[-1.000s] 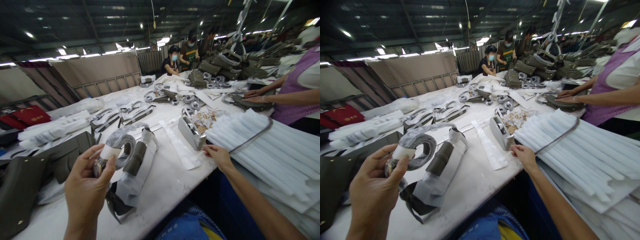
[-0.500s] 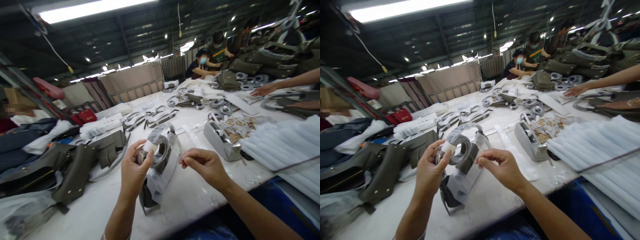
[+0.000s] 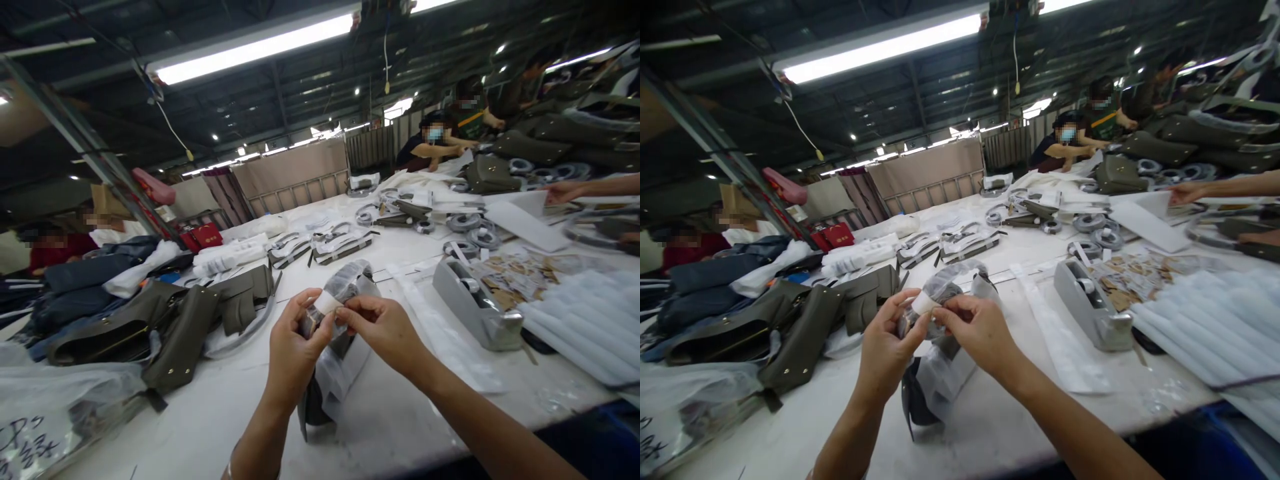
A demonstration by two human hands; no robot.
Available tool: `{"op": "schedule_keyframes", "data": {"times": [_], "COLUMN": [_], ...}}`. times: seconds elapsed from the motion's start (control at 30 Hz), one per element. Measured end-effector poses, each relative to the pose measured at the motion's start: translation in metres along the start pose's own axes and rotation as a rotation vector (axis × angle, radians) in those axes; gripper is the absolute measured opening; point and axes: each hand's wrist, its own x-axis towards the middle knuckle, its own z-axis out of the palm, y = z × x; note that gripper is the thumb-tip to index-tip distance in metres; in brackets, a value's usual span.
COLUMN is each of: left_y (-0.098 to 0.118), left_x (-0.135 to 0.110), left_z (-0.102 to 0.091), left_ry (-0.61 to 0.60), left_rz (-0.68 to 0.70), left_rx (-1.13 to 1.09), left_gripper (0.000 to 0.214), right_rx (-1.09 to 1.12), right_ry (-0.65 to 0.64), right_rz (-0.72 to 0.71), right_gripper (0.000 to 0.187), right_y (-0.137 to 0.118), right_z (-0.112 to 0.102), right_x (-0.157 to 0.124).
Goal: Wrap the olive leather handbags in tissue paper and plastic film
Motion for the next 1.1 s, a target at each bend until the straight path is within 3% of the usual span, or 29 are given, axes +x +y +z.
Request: {"op": "schedule_keyframes", "data": {"times": [0.17,0.33,0.5,0.7,1.1], "left_y": [0.004,0.006,0.006,0.006,0.008], "left_x": [-0.002,-0.007,-0.009,-0.012,-0.015], "left_z": [0.001,0.006,0.009,0.009,0.012], "left_ry": [0.015,0.039,0.06,0.103,0.058], "left_rz": [0.039,0.066,0.065,0.072,0.191], "left_rx": [0.074,0.126,0.175,0.196,0.247], "left_gripper": [0.037,0.035,0.037,0.037,0.029], "right_rx": [-0.045,-0.078,-0.06,-0.073,-0.507], "right_ry": [-0.031,0.106,0.22,0.21,0.23], "right_rz": [-0.067,-0.134,-0.095,-0.058,-0.261], "right_gripper": [0.016,0.019,0.018,0.021,0.021], "right_y": [-0.005,0.003,0.007,0.002,-0.006], "right_z": [-0.003,0.004,0.014,0.018,0.008], "right_x": [-0.005,-0.012,-0.014,-0.013,-0.009]}}
